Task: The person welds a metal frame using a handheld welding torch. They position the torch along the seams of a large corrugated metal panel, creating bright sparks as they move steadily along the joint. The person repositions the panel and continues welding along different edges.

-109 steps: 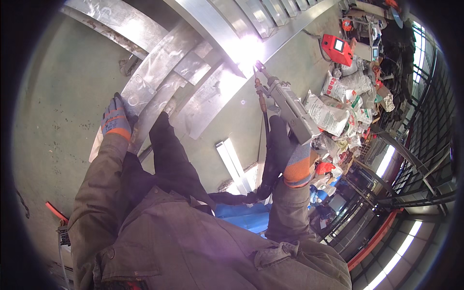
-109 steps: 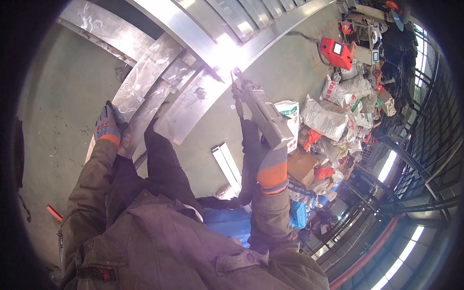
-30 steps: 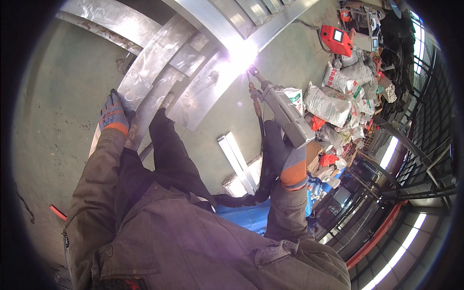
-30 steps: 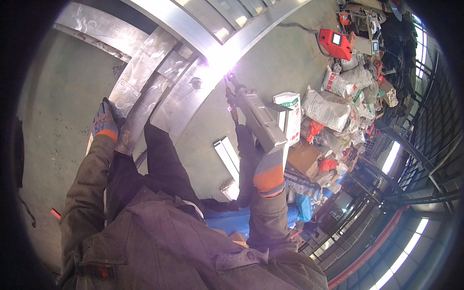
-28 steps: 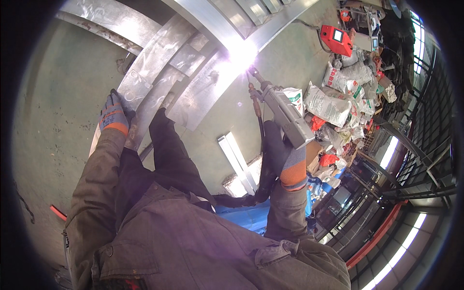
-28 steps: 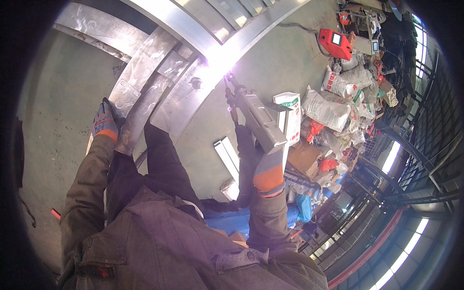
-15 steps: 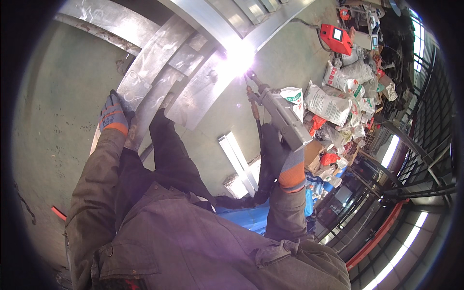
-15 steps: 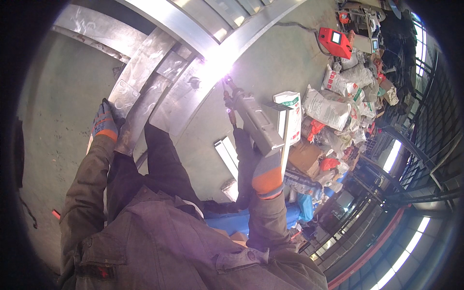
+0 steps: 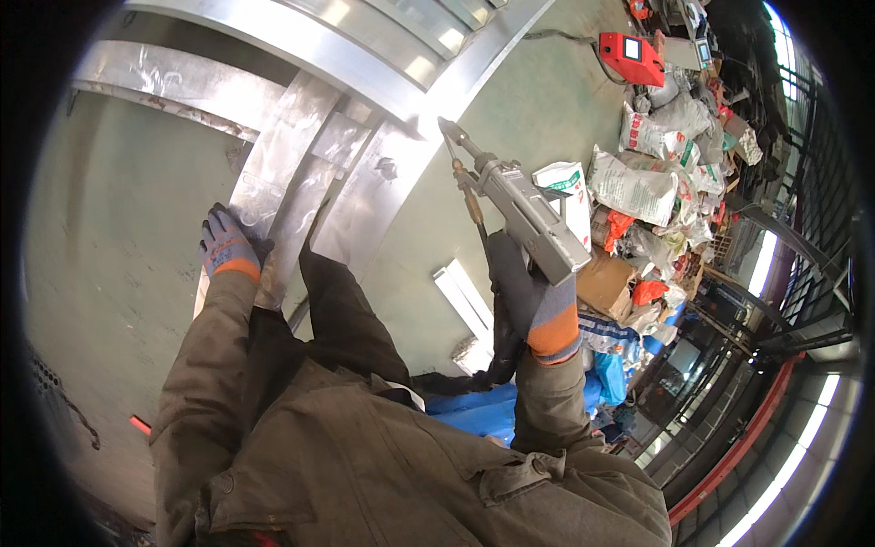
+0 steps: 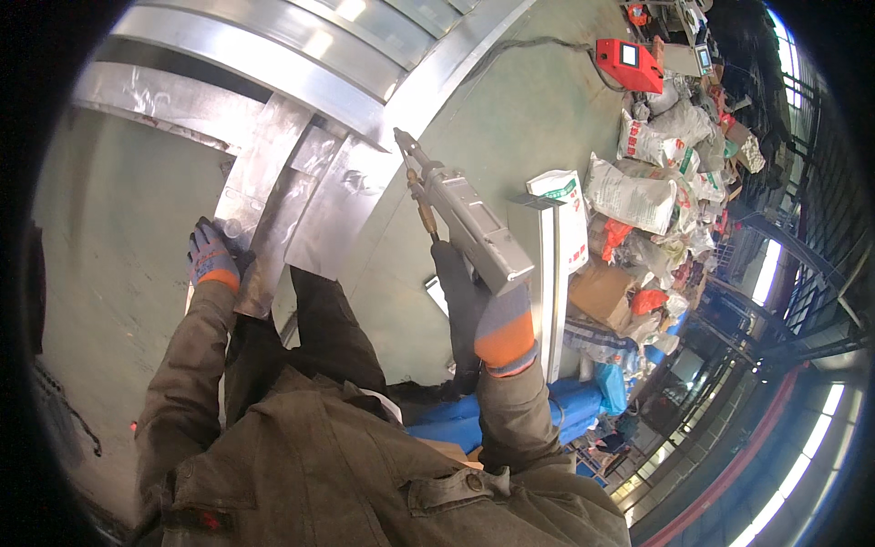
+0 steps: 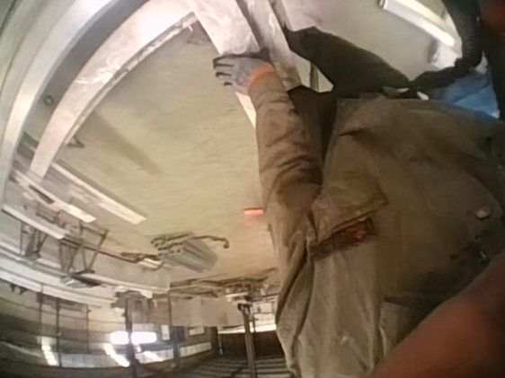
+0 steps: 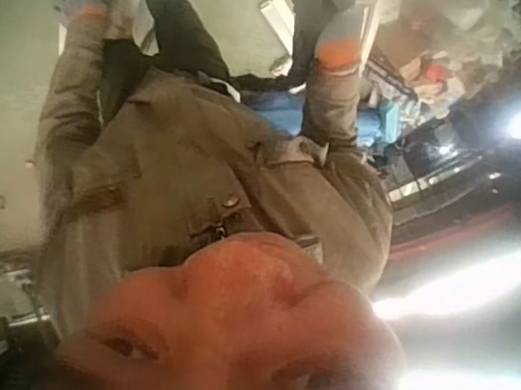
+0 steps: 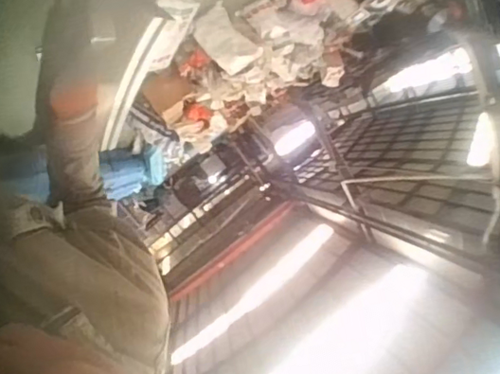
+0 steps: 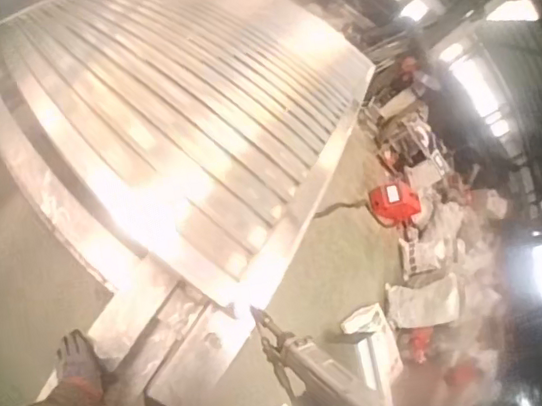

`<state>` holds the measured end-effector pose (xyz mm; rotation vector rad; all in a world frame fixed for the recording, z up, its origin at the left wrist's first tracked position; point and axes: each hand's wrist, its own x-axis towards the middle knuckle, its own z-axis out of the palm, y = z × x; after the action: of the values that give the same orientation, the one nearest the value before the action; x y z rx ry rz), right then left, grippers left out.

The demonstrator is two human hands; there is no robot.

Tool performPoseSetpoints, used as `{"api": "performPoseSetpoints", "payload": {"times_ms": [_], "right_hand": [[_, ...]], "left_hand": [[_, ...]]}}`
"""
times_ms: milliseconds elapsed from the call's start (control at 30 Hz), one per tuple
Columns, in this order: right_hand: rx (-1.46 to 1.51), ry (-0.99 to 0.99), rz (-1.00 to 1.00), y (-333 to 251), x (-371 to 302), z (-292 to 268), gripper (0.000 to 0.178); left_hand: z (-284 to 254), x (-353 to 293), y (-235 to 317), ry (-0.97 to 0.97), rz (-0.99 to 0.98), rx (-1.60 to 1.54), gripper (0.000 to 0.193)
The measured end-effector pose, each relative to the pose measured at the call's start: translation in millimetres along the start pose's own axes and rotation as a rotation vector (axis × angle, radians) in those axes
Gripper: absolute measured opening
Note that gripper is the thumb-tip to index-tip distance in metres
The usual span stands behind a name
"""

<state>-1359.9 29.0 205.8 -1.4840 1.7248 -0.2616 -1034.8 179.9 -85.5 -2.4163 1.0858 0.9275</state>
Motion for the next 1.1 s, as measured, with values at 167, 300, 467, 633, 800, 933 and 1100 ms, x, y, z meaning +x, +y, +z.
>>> {"api": "performPoseSetpoints", "payload": {"times_ms": [167,300,467,633,800,933,1100], "right_hand": [[0.005,-0.001,0.015,-2.2,15.6,-3.7,0.030],[0.040,-0.004,0.048,-6.9,25.7,-4.9,0.027],[-0.045,-0.022,-0.054,-8.6,32.3,-4.9,0.030],[0.008,-0.031,-0.025,0.2,35.4,3.7,0.030],[0.010,-0.034,-0.041,6.8,37.0,5.9,0.030],[0.006,-0.039,-0.053,7.3,38.0,6.3,0.030],[0.010,-0.025,-0.056,6.0,37.8,9.6,0.030]], "left_hand": [[-8.6,16.5,22.4,-0.028,0.009,-0.113,0.132],[-3.6,27.8,34.5,-0.081,-0.043,-0.052,0.128],[-2.1,26.0,39.4,-0.057,-0.054,0.004,0.127],[-6.6,24.2,41.8,-0.066,-0.060,-0.006,0.127],[-3.3,23.8,40.6,-0.026,-0.045,0.002,0.128],[0.0,26.9,38.2,-0.022,-0.027,-0.004,0.127],[6.8,29.9,35.4,0.004,-0.027,-0.008,0.126]]}}
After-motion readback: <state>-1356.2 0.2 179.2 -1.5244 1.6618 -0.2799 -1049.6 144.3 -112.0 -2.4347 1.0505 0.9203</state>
